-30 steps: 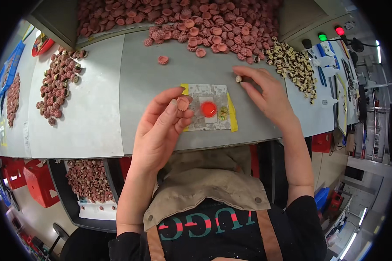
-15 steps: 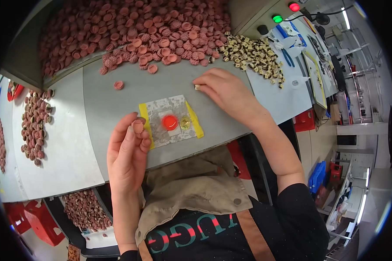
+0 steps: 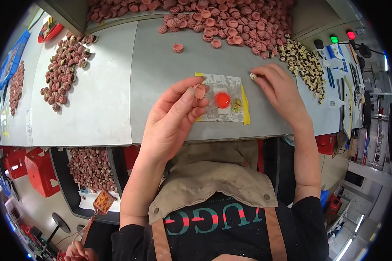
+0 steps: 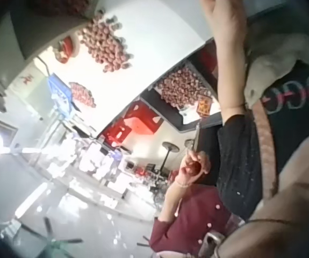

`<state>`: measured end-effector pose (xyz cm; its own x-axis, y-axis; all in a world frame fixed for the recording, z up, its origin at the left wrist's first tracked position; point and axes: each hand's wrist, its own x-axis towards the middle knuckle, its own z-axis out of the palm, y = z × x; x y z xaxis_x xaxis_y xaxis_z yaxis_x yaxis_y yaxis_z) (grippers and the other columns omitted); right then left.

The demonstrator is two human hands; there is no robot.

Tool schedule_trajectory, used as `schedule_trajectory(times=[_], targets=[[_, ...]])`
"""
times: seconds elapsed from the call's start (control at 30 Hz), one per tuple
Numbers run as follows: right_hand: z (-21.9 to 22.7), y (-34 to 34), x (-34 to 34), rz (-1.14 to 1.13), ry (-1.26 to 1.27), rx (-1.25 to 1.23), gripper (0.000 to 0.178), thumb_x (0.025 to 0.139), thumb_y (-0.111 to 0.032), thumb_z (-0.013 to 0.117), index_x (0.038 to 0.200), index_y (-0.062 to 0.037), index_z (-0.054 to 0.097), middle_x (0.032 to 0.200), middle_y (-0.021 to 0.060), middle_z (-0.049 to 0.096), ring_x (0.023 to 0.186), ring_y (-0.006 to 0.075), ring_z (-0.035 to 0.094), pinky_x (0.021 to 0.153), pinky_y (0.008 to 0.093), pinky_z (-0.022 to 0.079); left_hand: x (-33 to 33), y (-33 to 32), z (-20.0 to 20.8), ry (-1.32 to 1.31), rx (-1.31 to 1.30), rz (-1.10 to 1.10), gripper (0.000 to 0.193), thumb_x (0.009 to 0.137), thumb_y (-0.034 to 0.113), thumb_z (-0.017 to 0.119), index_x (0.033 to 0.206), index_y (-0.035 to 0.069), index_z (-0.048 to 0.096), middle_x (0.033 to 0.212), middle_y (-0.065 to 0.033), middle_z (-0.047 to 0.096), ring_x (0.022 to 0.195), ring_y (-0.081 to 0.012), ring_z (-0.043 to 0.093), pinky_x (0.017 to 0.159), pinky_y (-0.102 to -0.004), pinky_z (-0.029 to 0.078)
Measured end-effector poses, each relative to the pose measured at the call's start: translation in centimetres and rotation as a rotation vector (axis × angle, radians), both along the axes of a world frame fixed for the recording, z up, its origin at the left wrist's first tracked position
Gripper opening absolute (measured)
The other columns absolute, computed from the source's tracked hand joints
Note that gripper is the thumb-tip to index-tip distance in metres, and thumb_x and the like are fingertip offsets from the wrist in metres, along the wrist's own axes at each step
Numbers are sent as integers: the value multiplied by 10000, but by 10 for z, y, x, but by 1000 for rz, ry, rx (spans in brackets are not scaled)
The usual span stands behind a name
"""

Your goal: The person assembles small figurine heads by dipping pieces into glue and attaching the head and hair components together by hand.

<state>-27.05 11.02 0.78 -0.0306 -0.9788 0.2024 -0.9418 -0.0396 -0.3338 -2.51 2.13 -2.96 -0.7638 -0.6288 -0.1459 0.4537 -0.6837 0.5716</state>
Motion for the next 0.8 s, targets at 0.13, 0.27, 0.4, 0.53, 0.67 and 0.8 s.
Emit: schedule_trajectory(times=[0.13,0.27,0.4,0.53,0.67,0.8], targets=[[-1,-5,4,-12,-44,51,154,841,-58,581,989,-16,581,935,108,571,867,264,564,760,331,451,1,-3,1,-40,2,26,357,947,145,485,1267,-8,448,1116,-69,574,935,-114,572,840,-242,461],[-15,-8,-4,44,119,26,149,873,-69,538,1012,-28,576,1005,125,570,926,295,553,796,335,444,3,-1,3,-66,-63,30,378,926,171,534,1248,-17,467,1087,-79,588,964,-142,574,868,-276,461],[-18,3,-13,0,163,103,203,934,-116,473,1096,-20,548,1050,119,564,974,255,543,827,316,424,-2,3,-3,5,-83,19,349,909,188,553,1168,-43,512,994,-96,608,856,-151,609,794,-267,490],[-28,2,-14,10,69,135,241,953,-143,450,1147,-20,524,1098,111,555,999,239,531,845,309,410,0,3,-14,78,-68,102,310,886,166,571,1116,-38,536,928,-74,606,832,-131,593,749,-258,498],[-28,4,-8,-18,102,149,267,963,-172,440,1166,-16,515,1132,121,542,1054,239,515,862,308,401,5,11,-10,74,-127,161,273,865,145,579,1059,-46,559,884,-79,607,794,-132,593,704,-257,506],[-27,9,-12,-20,62,152,292,968,-193,441,1190,-13,500,1165,118,526,1073,240,508,869,314,406,5,18,-9,77,-133,204,257,861,148,580,1045,-30,561,867,-68,608,794,-124,593,710,-254,503]])
